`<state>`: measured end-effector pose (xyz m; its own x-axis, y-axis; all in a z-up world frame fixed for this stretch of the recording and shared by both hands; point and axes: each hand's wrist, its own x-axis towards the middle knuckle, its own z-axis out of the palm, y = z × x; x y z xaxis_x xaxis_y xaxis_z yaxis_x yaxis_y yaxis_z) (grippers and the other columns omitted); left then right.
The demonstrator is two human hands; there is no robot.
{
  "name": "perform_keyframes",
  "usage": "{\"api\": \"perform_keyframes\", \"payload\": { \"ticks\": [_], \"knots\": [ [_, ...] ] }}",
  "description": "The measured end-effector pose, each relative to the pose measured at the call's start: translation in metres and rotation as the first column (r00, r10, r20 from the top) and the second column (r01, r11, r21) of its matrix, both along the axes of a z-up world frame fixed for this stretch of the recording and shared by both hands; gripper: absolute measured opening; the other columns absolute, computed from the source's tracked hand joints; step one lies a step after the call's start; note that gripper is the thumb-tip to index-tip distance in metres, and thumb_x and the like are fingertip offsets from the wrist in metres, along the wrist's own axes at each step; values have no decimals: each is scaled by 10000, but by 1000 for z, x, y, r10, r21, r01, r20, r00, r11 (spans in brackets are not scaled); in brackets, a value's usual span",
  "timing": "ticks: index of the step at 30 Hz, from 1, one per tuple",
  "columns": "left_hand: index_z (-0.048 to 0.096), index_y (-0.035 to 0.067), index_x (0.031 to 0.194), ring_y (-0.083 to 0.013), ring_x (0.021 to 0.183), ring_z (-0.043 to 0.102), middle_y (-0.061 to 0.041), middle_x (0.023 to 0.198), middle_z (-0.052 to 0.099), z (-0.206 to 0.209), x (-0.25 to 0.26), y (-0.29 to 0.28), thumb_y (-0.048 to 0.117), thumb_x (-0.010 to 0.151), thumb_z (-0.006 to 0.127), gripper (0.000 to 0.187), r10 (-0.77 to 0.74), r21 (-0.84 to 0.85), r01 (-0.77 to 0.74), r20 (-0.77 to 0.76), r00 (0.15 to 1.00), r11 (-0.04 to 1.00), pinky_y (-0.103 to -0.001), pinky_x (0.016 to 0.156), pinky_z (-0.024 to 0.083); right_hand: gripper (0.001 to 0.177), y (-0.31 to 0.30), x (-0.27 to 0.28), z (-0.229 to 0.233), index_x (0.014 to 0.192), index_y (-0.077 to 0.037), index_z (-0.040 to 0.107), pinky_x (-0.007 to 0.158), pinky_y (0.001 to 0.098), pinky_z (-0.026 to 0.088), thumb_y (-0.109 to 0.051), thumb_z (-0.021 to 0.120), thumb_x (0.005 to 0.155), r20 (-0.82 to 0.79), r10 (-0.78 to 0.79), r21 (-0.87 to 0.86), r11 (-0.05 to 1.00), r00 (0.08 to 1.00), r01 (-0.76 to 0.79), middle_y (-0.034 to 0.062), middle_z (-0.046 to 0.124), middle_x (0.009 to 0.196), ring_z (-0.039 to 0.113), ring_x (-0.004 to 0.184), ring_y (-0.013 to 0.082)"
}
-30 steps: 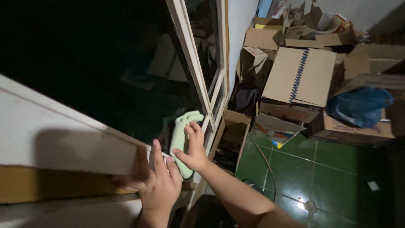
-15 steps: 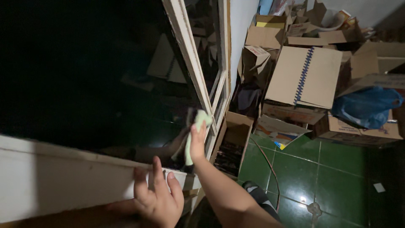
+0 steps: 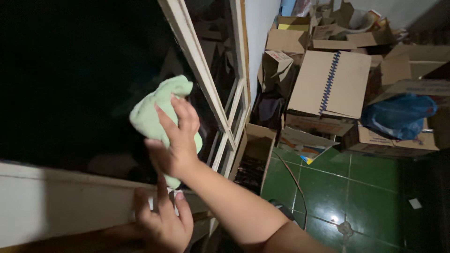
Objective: The person wipes the glass panes and white frame of a window using a cloth.
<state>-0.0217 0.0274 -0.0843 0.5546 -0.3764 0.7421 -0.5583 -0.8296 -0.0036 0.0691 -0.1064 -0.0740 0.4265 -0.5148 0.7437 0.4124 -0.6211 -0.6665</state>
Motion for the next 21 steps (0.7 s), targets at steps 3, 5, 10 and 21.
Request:
{"api": "perform_keyframes", "payload": {
  "ticks": [3,5,10,21],
  "knots": [
    [697,85,1282,-558,1286,472,-233,1434,418,8,-2,-6,316,860,706,481,93,83,-104,130,987,991,-803,1012,192,664,-21,8,6,1513,-57,456,1276,562,116,-433,609,987,-78,-43,-64,997,996,38,223,222,1689,191,1563,436],
    [705,74,1298,-644,1268,393,-258,1461,399,13,-5,-2,326,885,702,484,80,111,-93,114,990,990,-813,1057,163,682,-27,12,-13,1535,-23,426,1277,577,92,-455,508,1014,-120,-32,27,999,992,35,245,200,1696,179,1571,464],
    [677,41,1323,-557,1265,464,-298,1452,383,11,-4,-6,324,948,649,471,-19,-79,9,-130,991,997,-804,1086,259,674,-27,39,-117,1516,-20,468,1258,544,174,-510,327,1076,-314,-2,403,905,949,135,201,334,1635,257,1483,451],
    [657,27,1366,-495,1246,527,-274,1444,366,18,-5,-2,246,919,700,500,-42,45,42,1,999,998,-549,1058,479,639,-28,59,-174,1485,-51,501,1154,501,335,-491,424,1028,-631,31,601,651,776,463,233,519,1470,453,1345,440]
  ]
}}
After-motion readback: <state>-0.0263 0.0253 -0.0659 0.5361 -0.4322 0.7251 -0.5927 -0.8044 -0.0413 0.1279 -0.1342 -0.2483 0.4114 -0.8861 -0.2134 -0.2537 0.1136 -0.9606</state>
